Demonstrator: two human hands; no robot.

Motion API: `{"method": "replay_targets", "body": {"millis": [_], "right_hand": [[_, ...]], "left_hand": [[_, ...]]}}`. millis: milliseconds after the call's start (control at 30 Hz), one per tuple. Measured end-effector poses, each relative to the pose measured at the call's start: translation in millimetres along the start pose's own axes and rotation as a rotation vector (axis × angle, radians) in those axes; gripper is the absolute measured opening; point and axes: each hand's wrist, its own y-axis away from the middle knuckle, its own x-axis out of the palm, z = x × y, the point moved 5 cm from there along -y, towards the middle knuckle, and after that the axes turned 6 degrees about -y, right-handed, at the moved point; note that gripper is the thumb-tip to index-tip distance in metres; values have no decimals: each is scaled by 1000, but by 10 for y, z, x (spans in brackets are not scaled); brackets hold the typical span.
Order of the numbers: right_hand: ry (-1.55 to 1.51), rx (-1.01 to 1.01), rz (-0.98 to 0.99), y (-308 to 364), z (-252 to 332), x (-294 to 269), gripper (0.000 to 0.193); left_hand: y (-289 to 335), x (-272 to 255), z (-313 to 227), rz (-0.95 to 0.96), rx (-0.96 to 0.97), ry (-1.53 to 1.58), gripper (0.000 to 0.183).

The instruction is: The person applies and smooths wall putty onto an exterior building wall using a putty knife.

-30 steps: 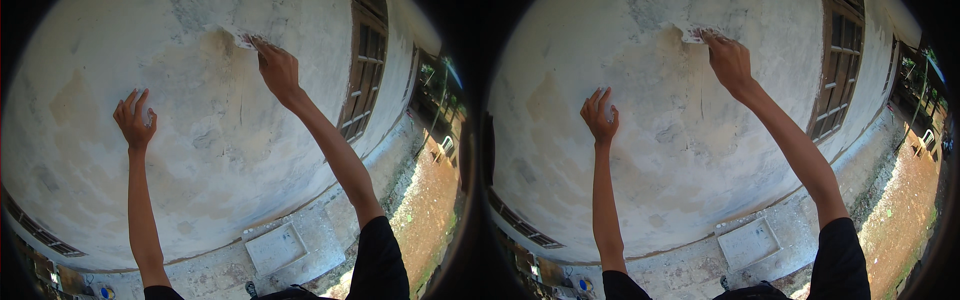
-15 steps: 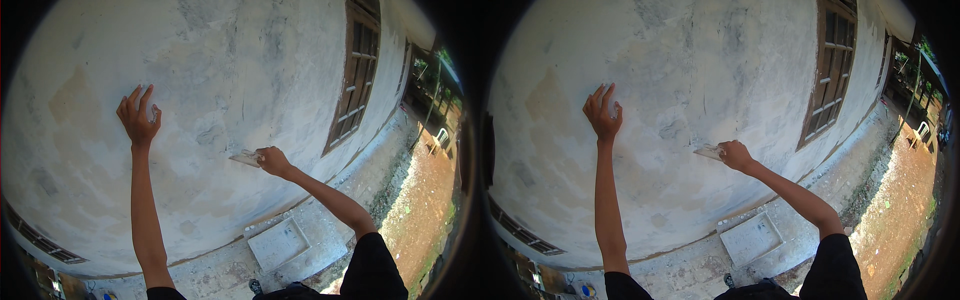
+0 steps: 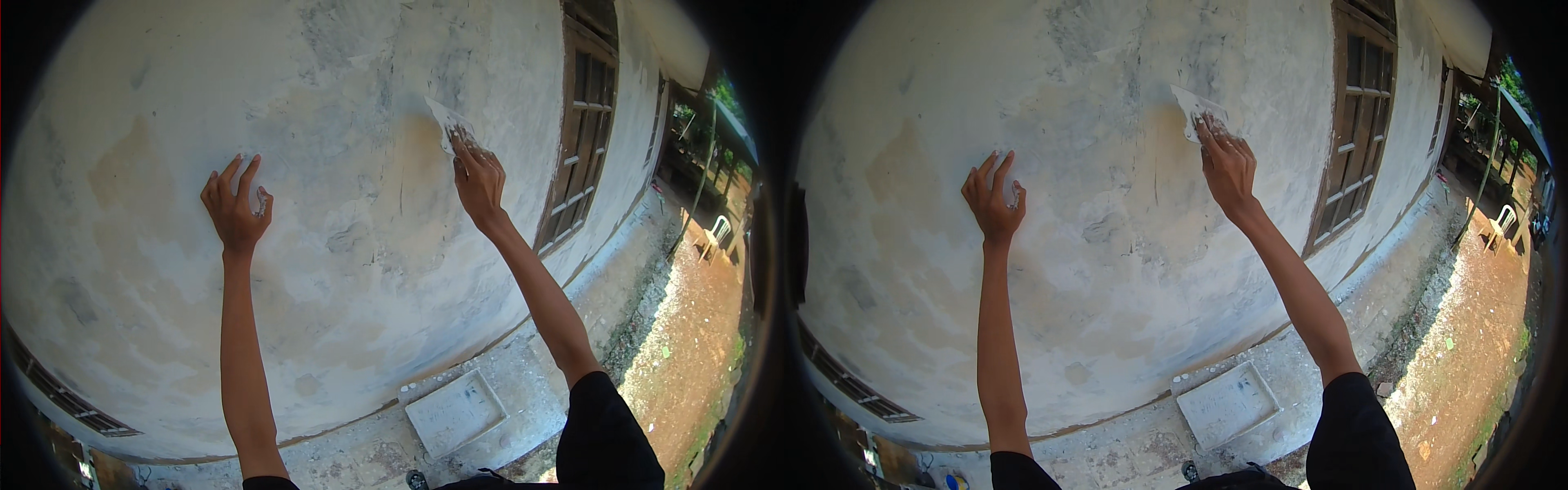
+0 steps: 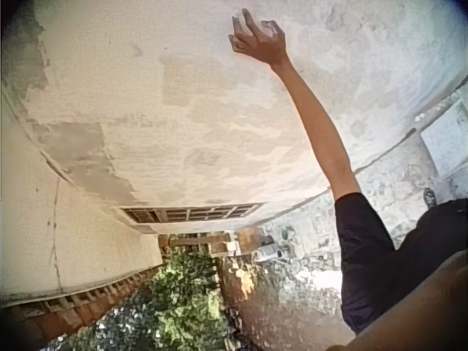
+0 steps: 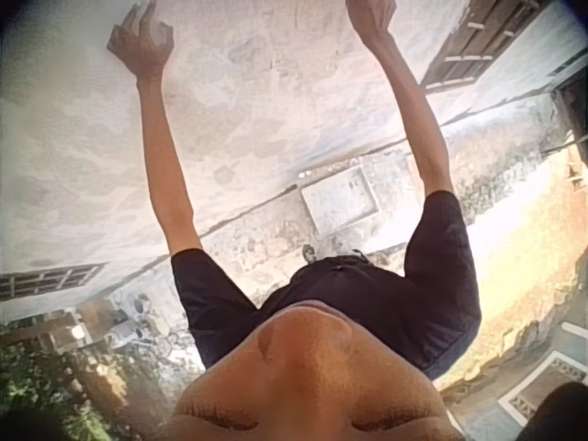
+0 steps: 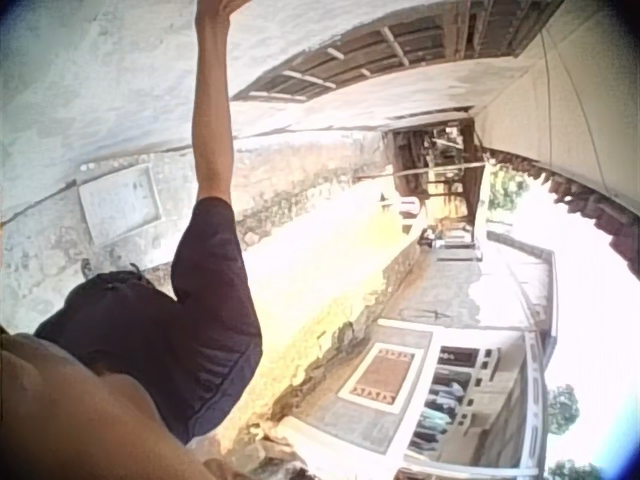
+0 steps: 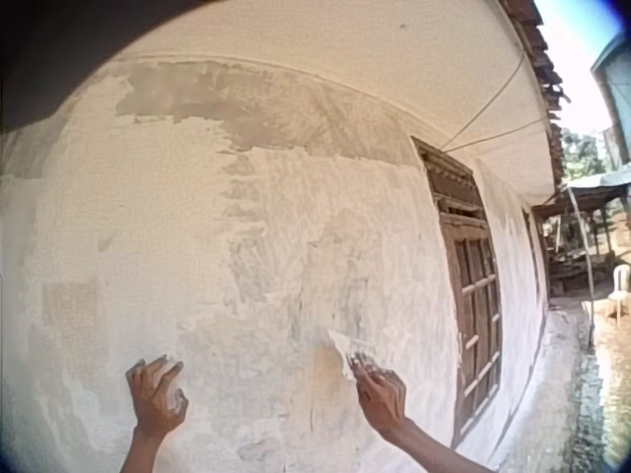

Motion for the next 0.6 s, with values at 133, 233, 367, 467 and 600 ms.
{"method": "replay_targets", "body": {"millis": [133,233,367,467,600], "right_hand": [[74,-91,226,497,54,566,40],[65,-114,361,1335,118,843,43],[3,-211,612,2441,485,745,47],[-256,-102,774,2672,603,469,48],[-214,6,374,1344,259,1,48]], "left_hand": [[-5,18,-30,7,-1,11,53],[-39,16,-59,-10,6,-1,52],[-65,25,-51,-20,14,-13,52],[-7,13,-7,-12,19,-27,51],[-26,19,-32,-6,10,-7,50]]}}
